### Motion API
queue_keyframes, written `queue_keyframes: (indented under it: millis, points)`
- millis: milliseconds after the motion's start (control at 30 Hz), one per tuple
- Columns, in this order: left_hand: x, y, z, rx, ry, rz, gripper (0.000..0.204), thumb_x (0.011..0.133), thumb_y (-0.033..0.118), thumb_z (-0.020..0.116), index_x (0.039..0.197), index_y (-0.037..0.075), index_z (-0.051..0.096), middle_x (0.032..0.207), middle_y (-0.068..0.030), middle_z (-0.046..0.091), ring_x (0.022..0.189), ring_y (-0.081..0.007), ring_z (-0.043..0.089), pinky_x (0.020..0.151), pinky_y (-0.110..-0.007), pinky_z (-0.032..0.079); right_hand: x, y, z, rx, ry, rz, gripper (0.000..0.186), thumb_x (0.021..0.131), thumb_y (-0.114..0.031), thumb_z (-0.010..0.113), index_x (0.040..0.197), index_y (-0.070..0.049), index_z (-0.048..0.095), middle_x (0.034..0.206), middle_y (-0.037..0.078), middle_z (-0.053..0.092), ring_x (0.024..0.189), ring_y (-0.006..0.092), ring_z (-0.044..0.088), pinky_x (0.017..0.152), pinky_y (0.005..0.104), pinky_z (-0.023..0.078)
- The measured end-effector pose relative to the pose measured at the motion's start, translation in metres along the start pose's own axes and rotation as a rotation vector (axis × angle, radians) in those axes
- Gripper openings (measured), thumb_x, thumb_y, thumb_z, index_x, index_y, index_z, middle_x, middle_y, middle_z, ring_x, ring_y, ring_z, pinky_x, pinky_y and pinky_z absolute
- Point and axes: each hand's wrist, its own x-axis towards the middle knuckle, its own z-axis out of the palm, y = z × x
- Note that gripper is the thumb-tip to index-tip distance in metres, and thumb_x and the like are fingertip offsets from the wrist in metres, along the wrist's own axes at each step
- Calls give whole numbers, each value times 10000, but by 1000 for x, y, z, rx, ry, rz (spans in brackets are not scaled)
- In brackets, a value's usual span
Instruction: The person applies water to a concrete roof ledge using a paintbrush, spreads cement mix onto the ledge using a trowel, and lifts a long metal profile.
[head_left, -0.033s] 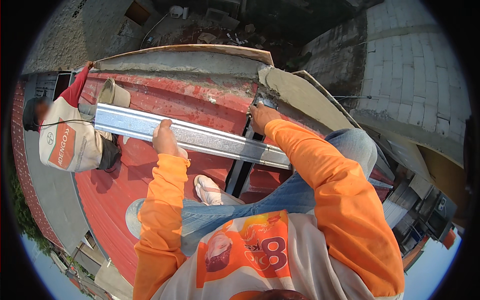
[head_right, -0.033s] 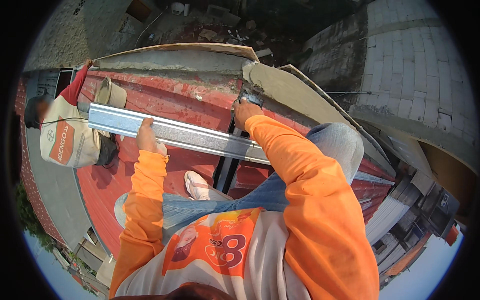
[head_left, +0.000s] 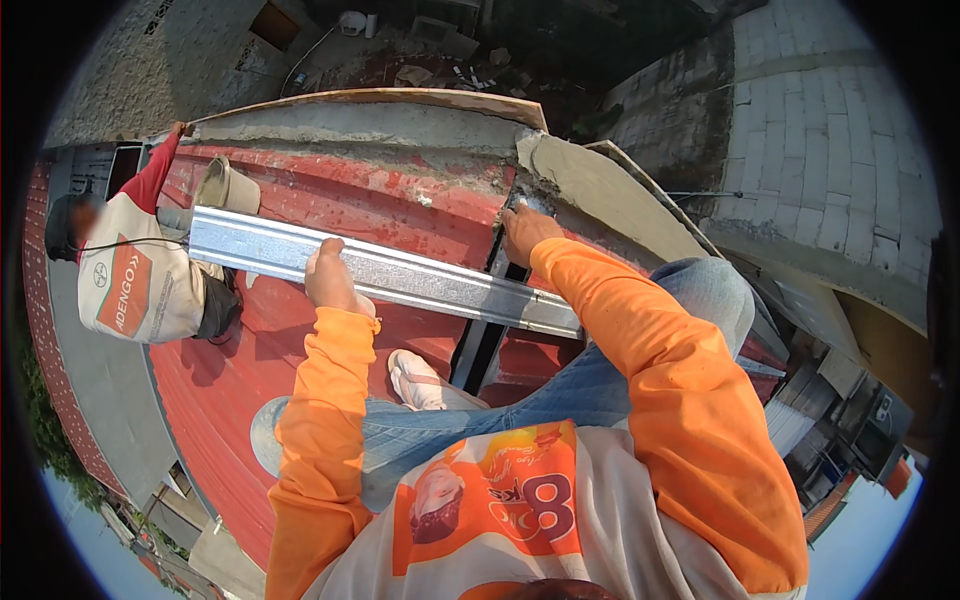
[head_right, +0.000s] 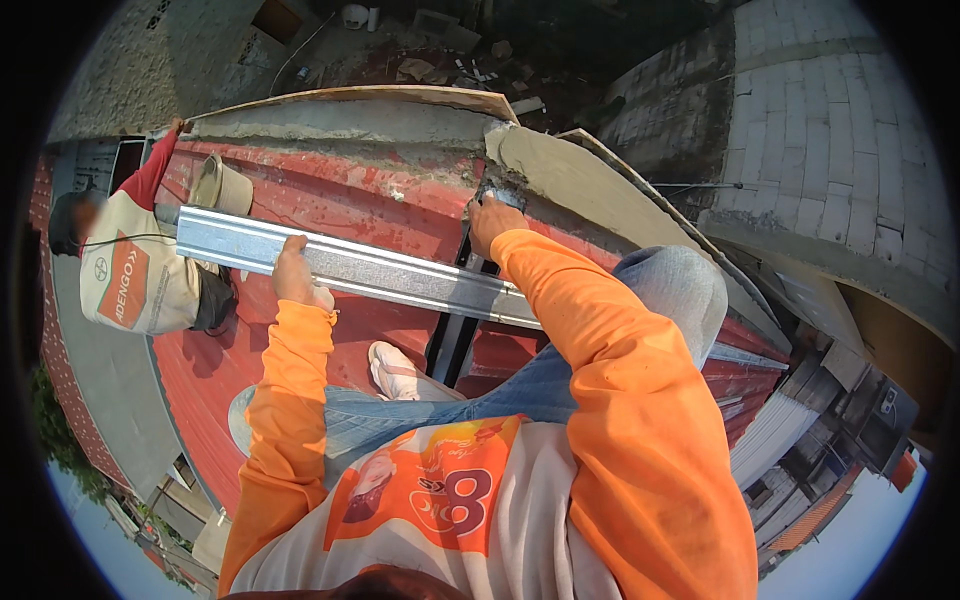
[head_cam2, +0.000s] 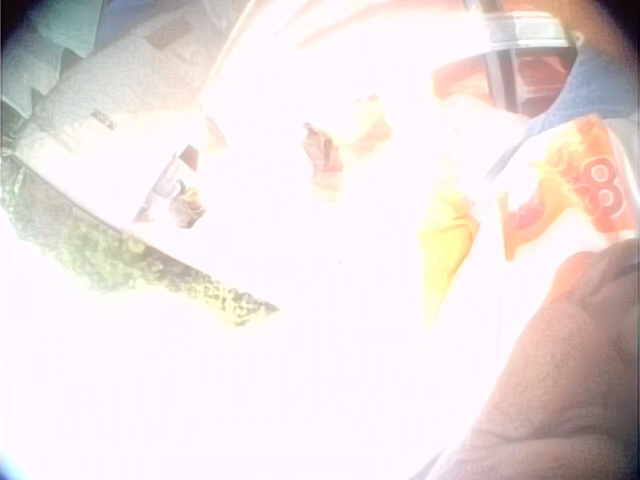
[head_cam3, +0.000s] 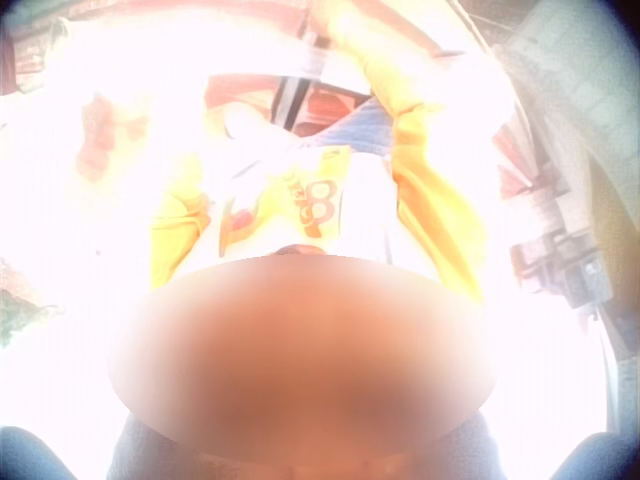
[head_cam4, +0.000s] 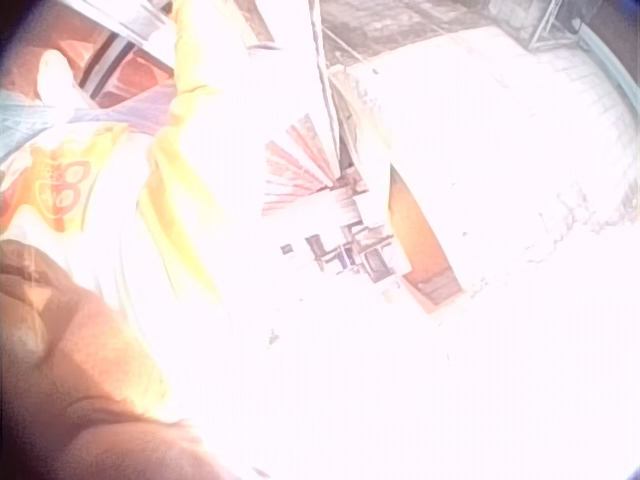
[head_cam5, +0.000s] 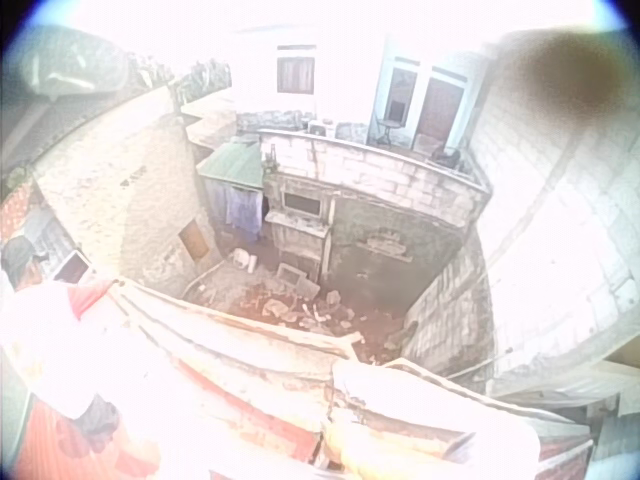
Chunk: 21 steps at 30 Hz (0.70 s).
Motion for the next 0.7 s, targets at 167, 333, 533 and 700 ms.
queue_keyframes:
  millis: [167,333,533,700]
  points:
    - [6,-2,-4,25,19,10,341,782,153,564,1015,-96,561,935,-95,531,830,-202,529,779,-325,447,3,7,19,-100,112,-75,360,886,-195,476,1183,-5,545,1368,292,409,1128,372,562,923,418,479]
    - [5,-2,-4,38,-31,-4,338,783,158,564,1008,-93,568,937,-97,538,831,-201,528,785,-318,443,2,-3,5,-84,-102,-97,335,869,-191,496,1128,1,587,1171,255,598,1034,353,627,863,405,514]
    - [16,-11,-6,20,41,57,210,807,144,571,903,-41,593,845,-90,596,694,-220,602,619,-331,494,-17,-15,-5,-14,-15,-54,302,851,-190,515,1059,4,616,997,202,676,933,333,667,785,402,540]
    - [-20,14,-2,-8,86,-91,452,783,177,578,1149,-80,518,1197,-150,495,1129,-229,458,962,-367,360,-33,-48,-4,186,136,-79,386,899,-330,496,1055,18,562,1034,253,620,989,382,617,840,439,500]
